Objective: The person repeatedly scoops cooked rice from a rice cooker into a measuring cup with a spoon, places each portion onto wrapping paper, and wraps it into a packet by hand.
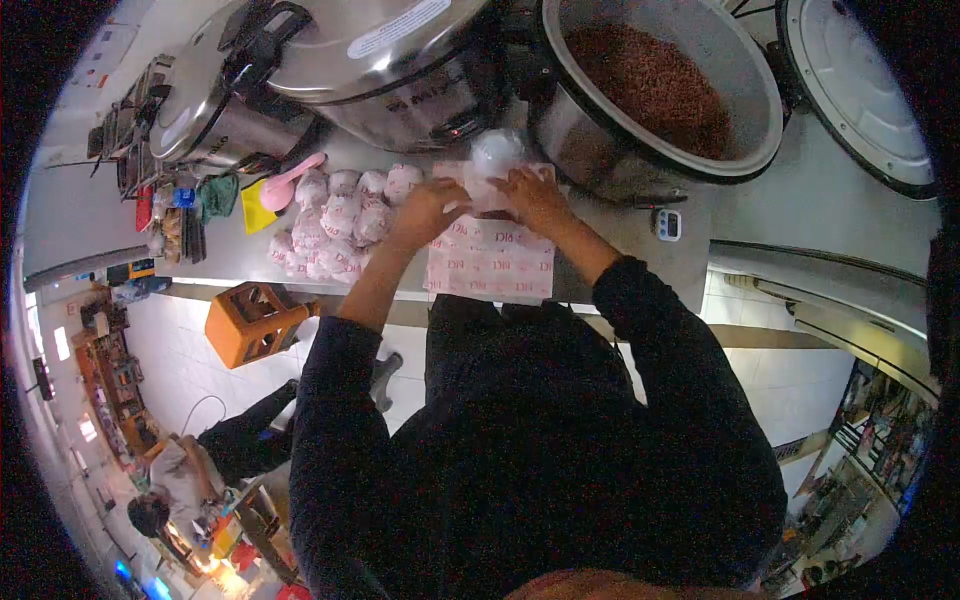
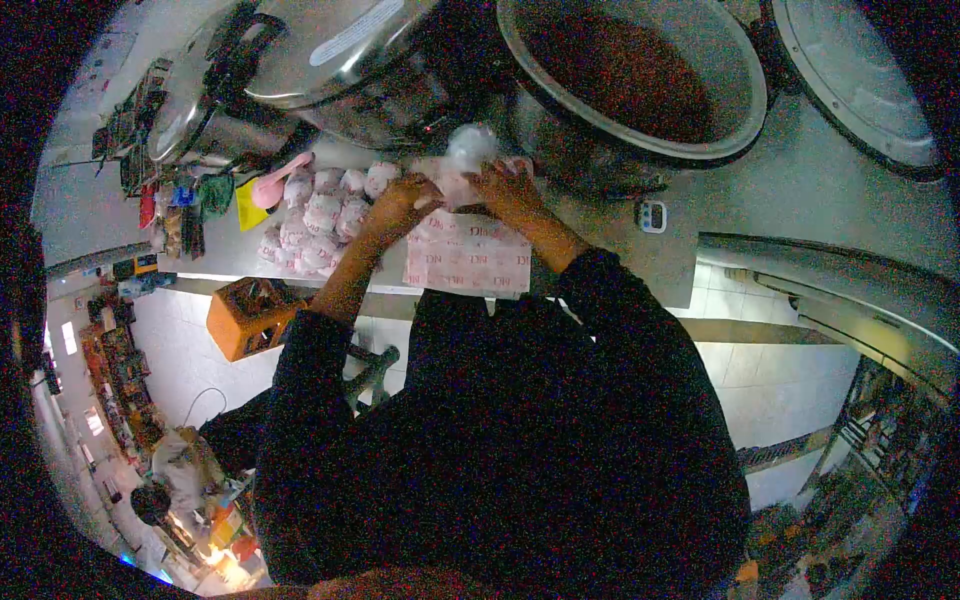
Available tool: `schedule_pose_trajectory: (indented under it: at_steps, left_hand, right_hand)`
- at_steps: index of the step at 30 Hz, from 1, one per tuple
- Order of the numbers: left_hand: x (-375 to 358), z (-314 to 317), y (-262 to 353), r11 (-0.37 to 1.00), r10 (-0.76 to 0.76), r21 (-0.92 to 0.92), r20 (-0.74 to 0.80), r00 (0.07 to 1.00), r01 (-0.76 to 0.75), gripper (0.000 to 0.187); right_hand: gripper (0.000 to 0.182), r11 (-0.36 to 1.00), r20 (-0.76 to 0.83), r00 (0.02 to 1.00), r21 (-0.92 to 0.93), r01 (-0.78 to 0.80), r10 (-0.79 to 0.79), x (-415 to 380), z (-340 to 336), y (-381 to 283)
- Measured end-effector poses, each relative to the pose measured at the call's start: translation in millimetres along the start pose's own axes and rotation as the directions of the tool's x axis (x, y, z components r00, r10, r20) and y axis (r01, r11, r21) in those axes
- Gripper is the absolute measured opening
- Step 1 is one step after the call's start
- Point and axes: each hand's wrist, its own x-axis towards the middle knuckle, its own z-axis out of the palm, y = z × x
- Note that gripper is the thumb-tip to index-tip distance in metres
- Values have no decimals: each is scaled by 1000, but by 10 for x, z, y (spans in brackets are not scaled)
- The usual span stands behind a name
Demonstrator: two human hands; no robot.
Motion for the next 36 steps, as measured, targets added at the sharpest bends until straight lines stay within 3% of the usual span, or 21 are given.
schedule_pose_trajectory:
  at_steps: [1,4,7,8,11,13,15,17,20,23,26,29,32,33,34,35,36]
  left_hand:
    - [-70,-27,69,997,74,34,-31,997,-73,17]
    - [-443,255,25,960,242,166,-79,967,-227,14]
    - [-739,411,104,964,222,169,-88,971,-205,20]
    - [-807,459,129,944,210,276,-72,975,-183,23]
    - [-900,719,-33,963,159,229,-71,985,-139,34]
    - [-934,732,29,991,51,127,-38,998,-46,41]
    - [-959,776,19,995,34,99,-19,999,-32,44]
    - [-1015,904,-132,983,109,150,-23,994,-105,43]
    - [-1047,975,-181,985,98,149,-39,994,-91,38]
    - [-1013,942,-81,992,62,118,-159,985,-44,27]
    - [-953,963,-89,975,73,220,-171,982,-34,25]
    - [-772,703,160,963,-34,262,-141,989,71,27]
    - [-479,619,295,916,-383,42,-195,903,398,32]
    - [-432,619,262,923,-340,101,-237,910,371,32]
    - [-375,618,216,925,-294,161,-276,915,345,32]
    - [-340,621,175,921,-245,221,-309,919,320,33]
    - [-333,620,126,927,-290,173,-229,929,332,32]
  right_hand:
    - [56,999,52,998,13,36,-37,-74,-12,3]
    - [46,982,-43,982,47,185,-183,-503,-211,-81]
    - [39,963,-96,961,58,264,-258,-820,-60,-112]
    - [35,962,-106,957,14,273,-270,-887,-98,-106]
    - [36,982,-104,982,88,169,-160,-957,-133,-163]
    - [40,976,-82,984,137,167,-157,-941,-73,-140]
    - [39,979,-76,987,134,151,-142,-927,87,-121]
    - [33,990,-92,989,75,122,-115,-855,186,-131]
    - [29,975,-229,964,144,169,-133,-787,111,-127]
    - [31,977,-91,973,-23,210,-211,-829,133,-63]
    - [31,930,-15,931,36,365,-365,-791,153,78]
    - [29,932,-233,908,20,361,-347,-615,-220,8]
    - [28,888,-159,979,420,188,-132,-513,48,2]
    - [29,890,84,994,456,22,-68,-412,-91,-32]
    - [29,880,325,946,452,-147,-9,-290,-230,-41]
    - [30,878,348,937,440,-190,28,-238,-217,-32]
    - [30,874,371,926,426,-232,65,-191,-186,-18]
